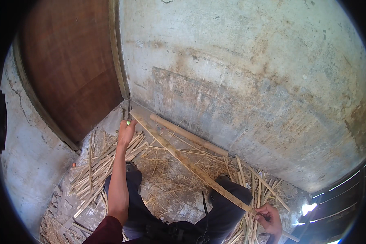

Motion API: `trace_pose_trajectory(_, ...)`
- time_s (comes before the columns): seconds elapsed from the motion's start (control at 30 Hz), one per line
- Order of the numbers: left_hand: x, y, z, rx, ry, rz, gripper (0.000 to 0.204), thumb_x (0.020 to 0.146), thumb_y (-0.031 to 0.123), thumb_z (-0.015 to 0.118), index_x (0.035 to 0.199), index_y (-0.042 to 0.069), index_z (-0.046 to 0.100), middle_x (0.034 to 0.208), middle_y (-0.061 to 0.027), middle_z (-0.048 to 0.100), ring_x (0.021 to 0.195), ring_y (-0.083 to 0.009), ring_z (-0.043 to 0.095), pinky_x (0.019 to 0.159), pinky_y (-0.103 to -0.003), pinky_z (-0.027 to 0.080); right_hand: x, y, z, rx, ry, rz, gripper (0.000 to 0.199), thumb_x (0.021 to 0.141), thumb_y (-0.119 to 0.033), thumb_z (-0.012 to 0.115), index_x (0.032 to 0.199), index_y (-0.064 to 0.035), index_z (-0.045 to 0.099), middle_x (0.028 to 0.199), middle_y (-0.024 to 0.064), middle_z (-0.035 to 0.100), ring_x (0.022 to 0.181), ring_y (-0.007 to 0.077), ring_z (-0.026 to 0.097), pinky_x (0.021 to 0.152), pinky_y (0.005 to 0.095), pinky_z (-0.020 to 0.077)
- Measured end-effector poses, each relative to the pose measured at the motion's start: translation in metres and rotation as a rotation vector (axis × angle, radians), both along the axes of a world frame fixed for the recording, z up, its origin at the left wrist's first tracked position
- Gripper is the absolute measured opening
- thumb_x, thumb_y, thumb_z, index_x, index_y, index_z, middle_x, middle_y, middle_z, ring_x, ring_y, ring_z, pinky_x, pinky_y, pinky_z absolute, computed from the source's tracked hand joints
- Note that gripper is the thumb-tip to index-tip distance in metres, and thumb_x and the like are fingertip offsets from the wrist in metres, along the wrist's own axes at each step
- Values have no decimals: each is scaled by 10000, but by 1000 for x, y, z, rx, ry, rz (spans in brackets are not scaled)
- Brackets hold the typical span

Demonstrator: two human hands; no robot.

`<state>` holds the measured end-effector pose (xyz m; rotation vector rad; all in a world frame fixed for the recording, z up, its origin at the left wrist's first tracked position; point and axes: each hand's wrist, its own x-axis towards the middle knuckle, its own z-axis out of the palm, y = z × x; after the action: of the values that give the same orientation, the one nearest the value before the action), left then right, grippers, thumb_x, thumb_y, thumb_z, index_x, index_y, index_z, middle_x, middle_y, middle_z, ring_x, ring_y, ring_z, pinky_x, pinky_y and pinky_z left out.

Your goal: The person strips layers from a length of bamboo using a knife while sitting on the floor.

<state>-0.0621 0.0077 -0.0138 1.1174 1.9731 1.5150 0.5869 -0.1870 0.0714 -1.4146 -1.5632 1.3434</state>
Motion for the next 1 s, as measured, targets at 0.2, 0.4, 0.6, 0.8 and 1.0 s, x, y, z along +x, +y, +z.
trace_pose_trajectory(0.2, 11, 2, -7, -137, -68, -32, 430, 941, 298, 683, 735, -77, 641, 600, -93, 583, 575, -188, 554, 628, -445, 456, 10, 6, -3, -31, 60, -32, 196, 954, 41, 688, 1134, 8, 618, 853, 8, 685, 732, 34, 582, 657, 215, 427)
trace_pose_trajectory(0.4, 23, 8, -33, -2, -22, -162, 468, 980, 319, 684, 735, -79, 647, 570, -79, 556, 564, -161, 521, 578, -419, 430, -15, 29, -17, 21, -18, -65, 273, 1007, -1, 639, 1247, -69, 525, 770, -8, 611, 573, 35, 461, 514, 232, 331)
trace_pose_trajectory(0.6, 93, -20, 8, 3, 123, -394, 413, 996, 262, 690, 767, -82, 686, 574, -132, 592, 549, -184, 573, 589, -435, 460, -64, 49, -30, -93, 182, -48, 199, 1078, -24, 570, 1253, -69, 486, 715, 11, 492, 510, 59, 390, 444, 243, 298)
trace_pose_trajectory(0.8, 134, -35, 9, -4, 301, -652, 330, 947, 243, 724, 837, -68, 735, 669, -263, 639, 633, -418, 663, 674, -497, 519, -120, 79, -33, -200, 214, 155, 62, 1170, -120, 412, 1216, -88, 438, 744, 53, 505, 512, 79, 412, 444, 235, 341)
trace_pose_trajectory(1.0, 138, -42, 15, 11, 317, -665, 356, 954, 254, 714, 790, -61, 691, 700, -294, 615, 681, -480, 620, 687, -522, 488, -153, 104, -30, -159, 162, 282, 84, 1177, -149, 412, 1213, -87, 455, 731, 40, 548, 523, 71, 430, 460, 233, 349)
